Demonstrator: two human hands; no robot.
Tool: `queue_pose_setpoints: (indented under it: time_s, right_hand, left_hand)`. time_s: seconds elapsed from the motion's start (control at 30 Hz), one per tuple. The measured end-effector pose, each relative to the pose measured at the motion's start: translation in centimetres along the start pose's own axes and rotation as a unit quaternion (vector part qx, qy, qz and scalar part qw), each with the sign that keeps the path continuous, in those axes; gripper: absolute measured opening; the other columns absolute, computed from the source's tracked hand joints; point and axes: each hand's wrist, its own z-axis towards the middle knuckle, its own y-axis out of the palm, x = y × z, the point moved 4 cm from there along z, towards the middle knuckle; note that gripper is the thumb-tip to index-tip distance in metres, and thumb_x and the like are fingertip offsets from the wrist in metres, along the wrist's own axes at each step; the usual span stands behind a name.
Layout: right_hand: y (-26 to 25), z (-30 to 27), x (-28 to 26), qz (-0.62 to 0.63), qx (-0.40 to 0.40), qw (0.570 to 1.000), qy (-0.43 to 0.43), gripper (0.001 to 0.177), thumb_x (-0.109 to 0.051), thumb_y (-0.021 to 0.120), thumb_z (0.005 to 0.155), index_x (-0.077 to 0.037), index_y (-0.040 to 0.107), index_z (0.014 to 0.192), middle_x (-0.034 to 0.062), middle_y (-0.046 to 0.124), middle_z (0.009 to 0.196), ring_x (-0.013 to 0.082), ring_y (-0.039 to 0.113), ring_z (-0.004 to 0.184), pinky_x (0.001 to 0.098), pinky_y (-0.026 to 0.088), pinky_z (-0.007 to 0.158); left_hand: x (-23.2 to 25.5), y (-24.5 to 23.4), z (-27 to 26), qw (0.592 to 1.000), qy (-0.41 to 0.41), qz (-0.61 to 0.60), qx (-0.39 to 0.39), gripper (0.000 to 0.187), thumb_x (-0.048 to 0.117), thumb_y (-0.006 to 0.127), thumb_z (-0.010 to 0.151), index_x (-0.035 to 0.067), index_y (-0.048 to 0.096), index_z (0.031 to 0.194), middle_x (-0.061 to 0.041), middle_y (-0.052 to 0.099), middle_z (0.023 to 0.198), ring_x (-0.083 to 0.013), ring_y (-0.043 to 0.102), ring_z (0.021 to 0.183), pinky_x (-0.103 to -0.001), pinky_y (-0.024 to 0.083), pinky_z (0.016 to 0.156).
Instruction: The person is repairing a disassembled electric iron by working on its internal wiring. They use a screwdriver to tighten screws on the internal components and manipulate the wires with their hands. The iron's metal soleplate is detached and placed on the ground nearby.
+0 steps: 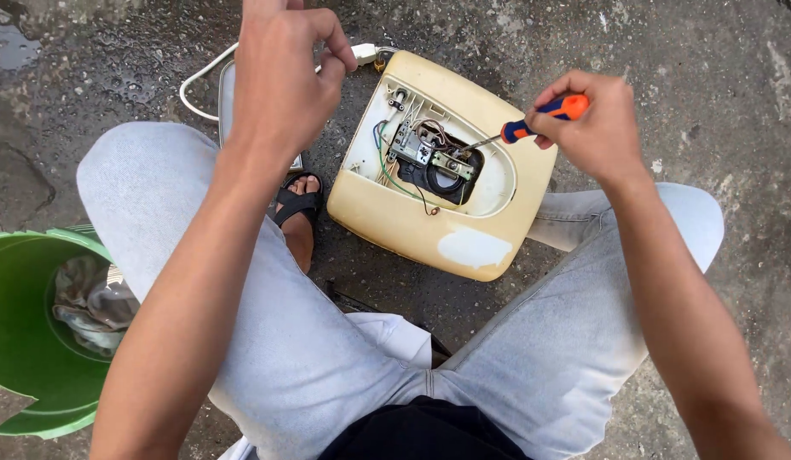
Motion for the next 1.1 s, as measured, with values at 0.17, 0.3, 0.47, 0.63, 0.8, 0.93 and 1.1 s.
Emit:
queue_pose_setpoints:
  time_s: [0.17, 0.3, 0.47, 0.63, 0.8, 0.93, 1.1]
  right_hand:
    - [1.1, -2.9, 2.2, 0.084, 0.028, 0.994, 0.063, 0.015, 0.011, 0.075, 0.086, 0.005, 0.067, 0.097, 0.0134, 0.071, 0.085, 0.0168, 0.07, 0.064, 0.0237, 0.055, 0.055]
    - [1.4, -3.8, 3.0, 0.115, 0.051, 0.99, 0.067, 0.016, 0.013, 0.074, 0.088, 0.004, 0.064, 0.098, 0.0144, 0.073, 0.095, 0.0178, 0.071, 0.067, 0.0235, 0.058, 0.061]
    - [1.9, -4.5, 4.7, 0.168, 0.065, 0.981, 0.079, 0.016, 0.014, 0.072, 0.089, 0.004, 0.063, 0.098, 0.0161, 0.074, 0.098, 0.0184, 0.072, 0.071, 0.0239, 0.061, 0.064]
    - [2.5, -5.2, 6.5, 0.19, 0.081, 0.972, 0.113, 0.013, 0.01, 0.074, 0.095, 0.004, 0.063, 0.099, 0.0147, 0.069, 0.091, 0.019, 0.071, 0.069, 0.0232, 0.061, 0.062]
    - [2.3, -6.0, 5.4, 0.213, 0.102, 0.958, 0.164, 0.012, 0.008, 0.069, 0.096, 0.004, 0.062, 0.105, 0.0143, 0.072, 0.101, 0.0194, 0.07, 0.073, 0.0233, 0.06, 0.068]
    - [3.4, -7.6, 6.6, 0.198, 0.106, 0.961, 0.163, 0.015, 0.006, 0.066, 0.104, 0.004, 0.058, 0.117, 0.0169, 0.069, 0.116, 0.0199, 0.068, 0.084, 0.0233, 0.061, 0.079]
    - [2.7, -7.1, 37.9, 0.156, 0.016, 0.984, 0.079, 0.024, -0.003, 0.054, 0.121, 0.003, 0.048, 0.143, 0.0159, 0.062, 0.13, 0.0235, 0.064, 0.11, 0.0277, 0.054, 0.106]
  left_hand:
    - [-0.9, 4.5, 0.6, 1.0, 0.013, -0.001, -0.016, 0.011, -0.003, 0.079, 0.065, 0.007, 0.078, 0.071, -0.014, 0.056, 0.098, -0.0283, 0.052, 0.085, -0.041, 0.048, 0.068]
    - [-2.3, 6.1, -0.7, 0.996, -0.045, 0.028, -0.071, 0.02, -0.004, 0.081, 0.063, 0.009, 0.074, 0.077, -0.012, 0.058, 0.121, -0.0311, 0.057, 0.107, -0.043, 0.054, 0.087]
    - [-4.0, 4.5, -1.6, 0.986, -0.119, 0.032, -0.111, 0.022, 0.0, 0.084, 0.072, 0.005, 0.078, 0.093, -0.011, 0.06, 0.11, -0.029, 0.062, 0.104, -0.043, 0.054, 0.092]
    - [-4.1, -2.9, -1.0, 0.998, -0.052, 0.022, -0.011, 0.035, -0.006, 0.089, 0.081, -0.006, 0.076, 0.113, -0.02, 0.067, 0.11, -0.025, 0.067, 0.087, -0.033, 0.059, 0.064]
    - [-5.4, -13.8, -6.7, 0.985, -0.113, 0.006, 0.133, 0.031, -0.021, 0.078, 0.103, -0.015, 0.064, 0.13, -0.027, 0.067, 0.121, -0.0311, 0.069, 0.1, -0.034, 0.059, 0.078]
    - [-13.0, -17.8, -20.1, 0.924, -0.354, 0.056, 0.134, 0.038, -0.005, 0.077, 0.094, -0.006, 0.062, 0.129, -0.019, 0.069, 0.109, -0.0238, 0.066, 0.087, -0.033, 0.056, 0.071]
    - [-23.0, -19.2, -39.9, 0.752, -0.652, 0.097, 0.022, 0.042, 0.016, 0.081, 0.086, 0.002, 0.069, 0.124, -0.012, 0.074, 0.098, -0.0221, 0.07, 0.078, -0.035, 0.057, 0.074]
